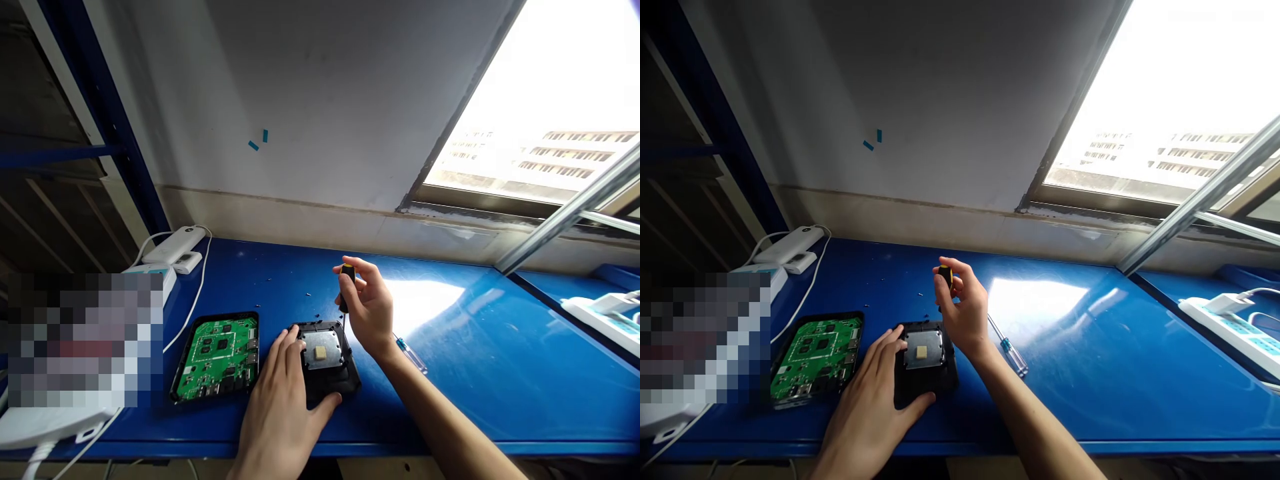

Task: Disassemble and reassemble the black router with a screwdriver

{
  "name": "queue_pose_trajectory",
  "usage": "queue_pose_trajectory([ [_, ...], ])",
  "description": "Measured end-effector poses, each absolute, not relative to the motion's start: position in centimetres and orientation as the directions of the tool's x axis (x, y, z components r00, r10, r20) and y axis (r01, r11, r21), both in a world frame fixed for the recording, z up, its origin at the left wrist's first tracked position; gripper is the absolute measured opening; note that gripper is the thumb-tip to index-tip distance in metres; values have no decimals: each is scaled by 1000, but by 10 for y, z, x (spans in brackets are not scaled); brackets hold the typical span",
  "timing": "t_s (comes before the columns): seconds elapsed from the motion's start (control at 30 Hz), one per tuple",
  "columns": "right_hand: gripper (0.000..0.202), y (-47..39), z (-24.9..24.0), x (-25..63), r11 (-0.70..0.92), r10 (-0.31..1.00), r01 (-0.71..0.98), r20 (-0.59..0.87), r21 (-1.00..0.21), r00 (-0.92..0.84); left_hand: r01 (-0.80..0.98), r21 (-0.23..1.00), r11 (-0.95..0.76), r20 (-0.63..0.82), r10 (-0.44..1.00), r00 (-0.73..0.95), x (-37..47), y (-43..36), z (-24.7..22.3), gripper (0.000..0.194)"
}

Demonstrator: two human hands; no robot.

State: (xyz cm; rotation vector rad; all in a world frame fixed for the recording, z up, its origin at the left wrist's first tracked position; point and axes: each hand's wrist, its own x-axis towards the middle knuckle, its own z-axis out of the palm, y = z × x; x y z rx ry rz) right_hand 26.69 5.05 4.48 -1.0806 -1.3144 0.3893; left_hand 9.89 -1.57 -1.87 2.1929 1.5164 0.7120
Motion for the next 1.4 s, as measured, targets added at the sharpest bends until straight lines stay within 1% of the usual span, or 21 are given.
queue_pose_trajectory([
  [0.13, 21, 51, 44, 266, 519, 749, 372, 619, -770, 235, 753, 553, -356, 207, 934, 290, 99, -15, -19, 61],
  [0.43, 21, 49, 41, 267, 522, 753, 361, 616, -773, 229, 754, 549, -360, 201, 933, 299, 99, -16, -20, 61],
  [0.87, 20, 48, 39, 265, 528, 736, 380, 632, -759, 241, 772, 548, -322, 110, 942, 316, 100, -16, -14, 65],
  [1.23, 20, 47, 38, 264, 527, 746, 352, 619, -774, 245, 748, 577, -329, 155, 943, 295, 101, -15, -13, 63],
  [1.4, 13, 45, 42, 262, 536, 746, 304, 611, -787, 265, 755, 571, -322, 124, 943, 308, 100, -15, -10, 63],
])
